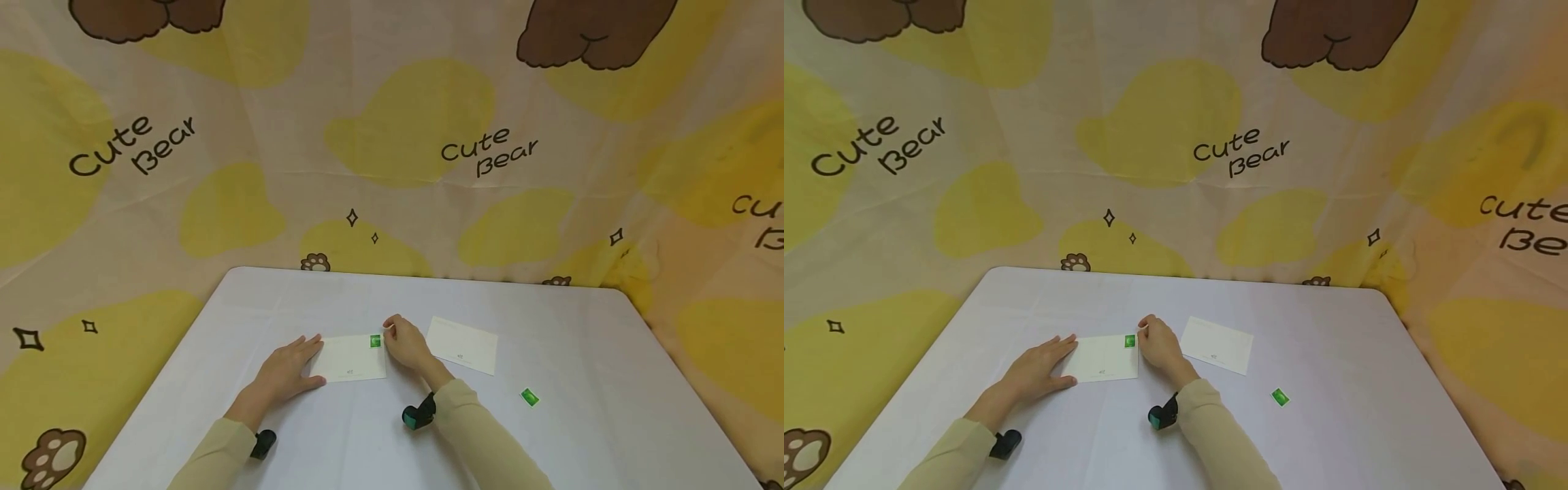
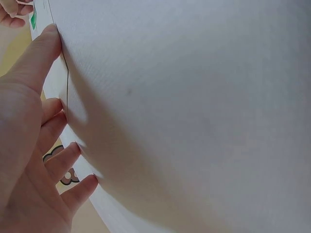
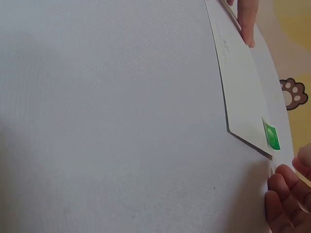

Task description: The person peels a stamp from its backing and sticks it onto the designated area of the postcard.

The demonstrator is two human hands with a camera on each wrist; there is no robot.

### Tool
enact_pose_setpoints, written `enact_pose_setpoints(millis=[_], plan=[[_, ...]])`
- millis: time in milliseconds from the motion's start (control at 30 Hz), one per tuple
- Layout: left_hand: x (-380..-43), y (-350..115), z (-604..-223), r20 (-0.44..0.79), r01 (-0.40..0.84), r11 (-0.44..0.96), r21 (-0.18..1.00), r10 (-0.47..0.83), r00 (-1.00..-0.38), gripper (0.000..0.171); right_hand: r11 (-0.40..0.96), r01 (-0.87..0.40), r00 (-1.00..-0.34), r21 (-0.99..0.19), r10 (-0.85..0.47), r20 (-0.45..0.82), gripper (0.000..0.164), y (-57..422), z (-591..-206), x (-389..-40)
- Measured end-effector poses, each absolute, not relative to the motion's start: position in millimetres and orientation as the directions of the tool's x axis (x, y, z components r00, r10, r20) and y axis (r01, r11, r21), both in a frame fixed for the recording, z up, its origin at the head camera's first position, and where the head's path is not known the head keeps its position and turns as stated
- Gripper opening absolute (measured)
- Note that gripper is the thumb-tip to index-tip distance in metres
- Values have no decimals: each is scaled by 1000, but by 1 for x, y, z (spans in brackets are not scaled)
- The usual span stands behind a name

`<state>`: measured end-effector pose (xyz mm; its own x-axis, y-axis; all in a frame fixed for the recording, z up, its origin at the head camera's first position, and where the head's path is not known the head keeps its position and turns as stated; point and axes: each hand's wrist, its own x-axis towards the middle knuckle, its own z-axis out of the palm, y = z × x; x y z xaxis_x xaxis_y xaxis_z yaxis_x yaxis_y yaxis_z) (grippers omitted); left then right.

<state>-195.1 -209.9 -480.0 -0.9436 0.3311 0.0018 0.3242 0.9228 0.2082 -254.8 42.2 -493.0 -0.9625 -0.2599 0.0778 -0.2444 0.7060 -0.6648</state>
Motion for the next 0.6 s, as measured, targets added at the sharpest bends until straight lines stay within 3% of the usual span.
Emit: enact_pose_setpoints(millis=[367,600], plan=[[-194,-211,-478,20,355,911,209,359,-933,76,709,-394,-907,-585,-402,123,20,52,-484,-243],[-194,-210,-478,15,350,914,206,354,-935,77,698,-526,-833,-486,-538,129,27,52,-478,-236]])
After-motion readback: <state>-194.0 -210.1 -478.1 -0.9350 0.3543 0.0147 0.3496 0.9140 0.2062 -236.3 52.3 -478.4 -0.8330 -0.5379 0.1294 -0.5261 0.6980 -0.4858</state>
